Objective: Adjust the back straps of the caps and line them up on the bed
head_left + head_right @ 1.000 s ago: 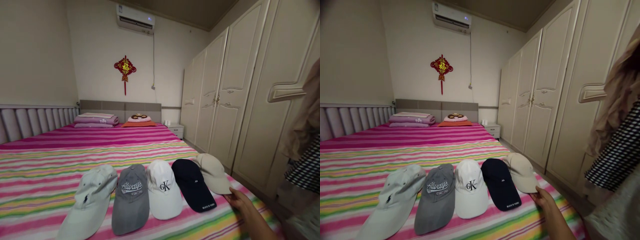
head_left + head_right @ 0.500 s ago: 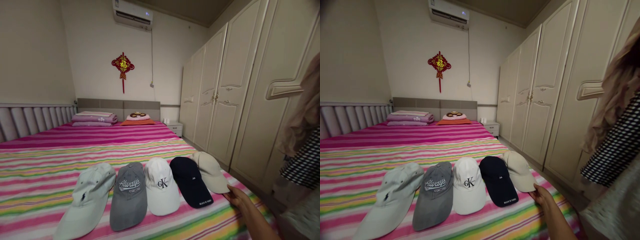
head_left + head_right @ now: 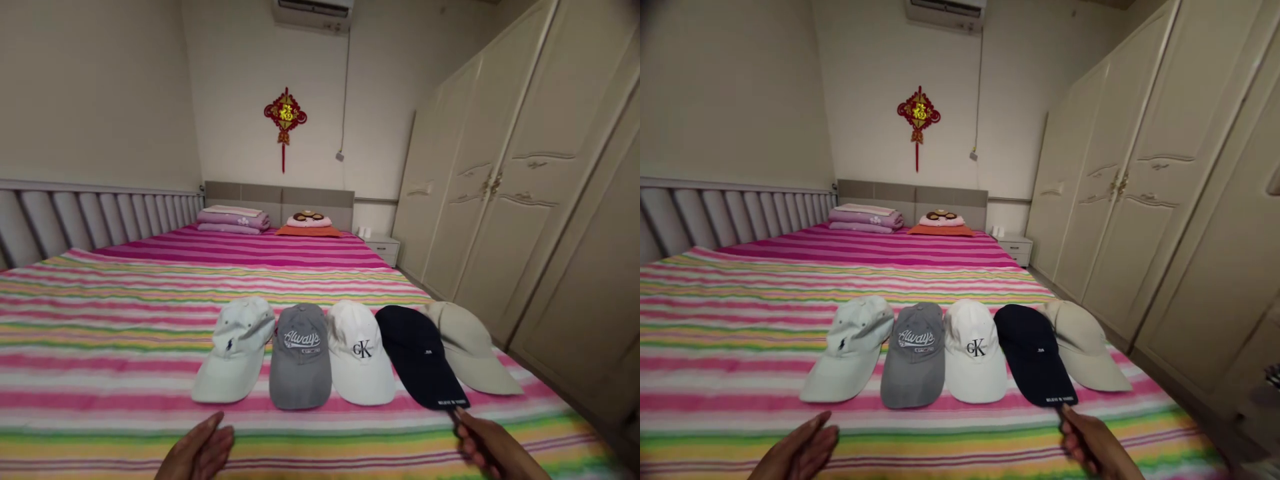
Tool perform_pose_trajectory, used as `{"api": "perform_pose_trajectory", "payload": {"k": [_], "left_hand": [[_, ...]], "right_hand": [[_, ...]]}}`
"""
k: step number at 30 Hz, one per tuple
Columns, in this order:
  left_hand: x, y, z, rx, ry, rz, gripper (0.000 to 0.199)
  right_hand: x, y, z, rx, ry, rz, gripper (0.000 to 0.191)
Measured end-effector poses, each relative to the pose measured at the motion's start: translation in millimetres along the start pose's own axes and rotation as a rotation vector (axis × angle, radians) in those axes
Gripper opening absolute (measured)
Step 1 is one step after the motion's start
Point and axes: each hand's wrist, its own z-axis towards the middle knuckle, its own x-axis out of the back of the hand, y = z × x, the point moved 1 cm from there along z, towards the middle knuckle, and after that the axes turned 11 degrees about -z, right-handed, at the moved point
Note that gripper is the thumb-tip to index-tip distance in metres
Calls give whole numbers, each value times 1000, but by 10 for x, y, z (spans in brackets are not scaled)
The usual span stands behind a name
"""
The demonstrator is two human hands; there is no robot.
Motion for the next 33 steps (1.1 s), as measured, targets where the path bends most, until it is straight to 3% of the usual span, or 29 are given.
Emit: {"api": "perform_pose_trajectory", "payload": {"k": [2,5,9,13,18,33], "left_hand": [[-31,78,-10,-41,61,-105,22],[-54,188,17,0,89,-227,9],[-83,281,76,59,50,-311,3],[-102,302,146,75,21,-348,1],[-156,294,184,90,52,-338,3],[-131,220,165,35,71,-267,11]], "right_hand": [[-267,28,-61,-6,-100,16,25],[-672,62,-100,-4,-274,155,26],[-1090,70,-114,-56,-249,291,20],[-1366,33,-128,-229,-364,545,10],[-1528,15,-129,-276,-350,577,13],[-1659,-5,-156,-148,-257,481,15]]}}
